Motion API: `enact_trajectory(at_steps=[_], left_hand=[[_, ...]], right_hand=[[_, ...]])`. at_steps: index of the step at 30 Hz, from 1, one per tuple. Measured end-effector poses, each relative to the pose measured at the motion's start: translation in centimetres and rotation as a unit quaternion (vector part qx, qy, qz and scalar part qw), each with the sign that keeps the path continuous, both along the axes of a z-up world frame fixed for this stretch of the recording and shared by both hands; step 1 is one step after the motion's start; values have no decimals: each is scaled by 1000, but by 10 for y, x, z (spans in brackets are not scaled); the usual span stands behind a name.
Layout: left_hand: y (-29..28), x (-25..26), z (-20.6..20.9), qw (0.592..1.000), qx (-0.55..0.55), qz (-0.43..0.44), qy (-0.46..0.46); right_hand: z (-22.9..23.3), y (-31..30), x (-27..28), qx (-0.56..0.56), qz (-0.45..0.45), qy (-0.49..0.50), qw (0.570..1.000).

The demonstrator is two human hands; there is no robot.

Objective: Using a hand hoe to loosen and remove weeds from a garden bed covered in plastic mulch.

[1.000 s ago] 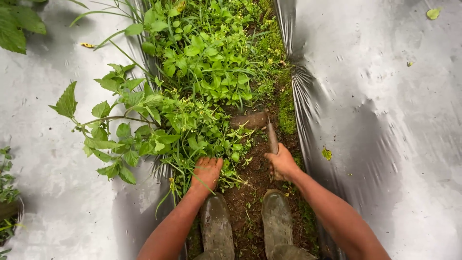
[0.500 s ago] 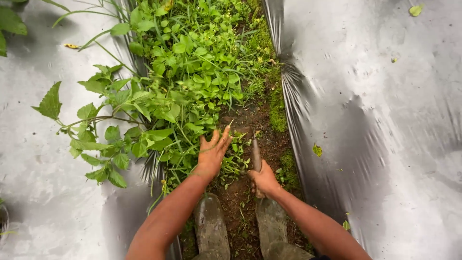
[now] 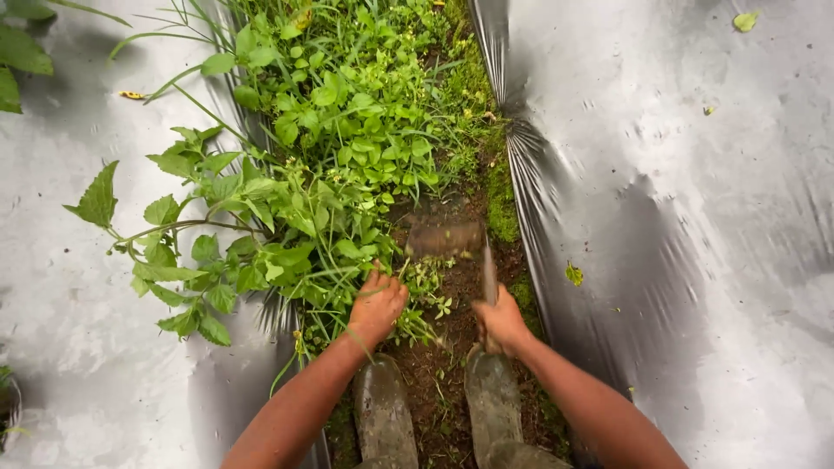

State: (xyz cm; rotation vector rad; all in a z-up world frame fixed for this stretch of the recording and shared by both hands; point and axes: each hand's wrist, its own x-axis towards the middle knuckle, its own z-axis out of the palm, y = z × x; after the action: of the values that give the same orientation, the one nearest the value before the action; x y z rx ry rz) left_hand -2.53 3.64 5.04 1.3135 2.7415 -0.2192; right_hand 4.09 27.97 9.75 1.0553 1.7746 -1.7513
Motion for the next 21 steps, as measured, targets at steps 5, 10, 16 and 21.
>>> enact_trajectory(at_steps=[5,10,16,21], left_hand=[[-12,35,-66,997,68,-32,17],[-16,44,-46,999,-10,28,-30],[-8,43,-33,997,-8,57,-58],[-11,44,-46,996,10,70,-45]], right_hand=[[-9,-1,5,-7,17,-8,1000],[-26,-13,6,10,-35,17,999],[-17,-9,-11,0,-65,43,997],[-31,-2,14,8,-10,22,1000]])
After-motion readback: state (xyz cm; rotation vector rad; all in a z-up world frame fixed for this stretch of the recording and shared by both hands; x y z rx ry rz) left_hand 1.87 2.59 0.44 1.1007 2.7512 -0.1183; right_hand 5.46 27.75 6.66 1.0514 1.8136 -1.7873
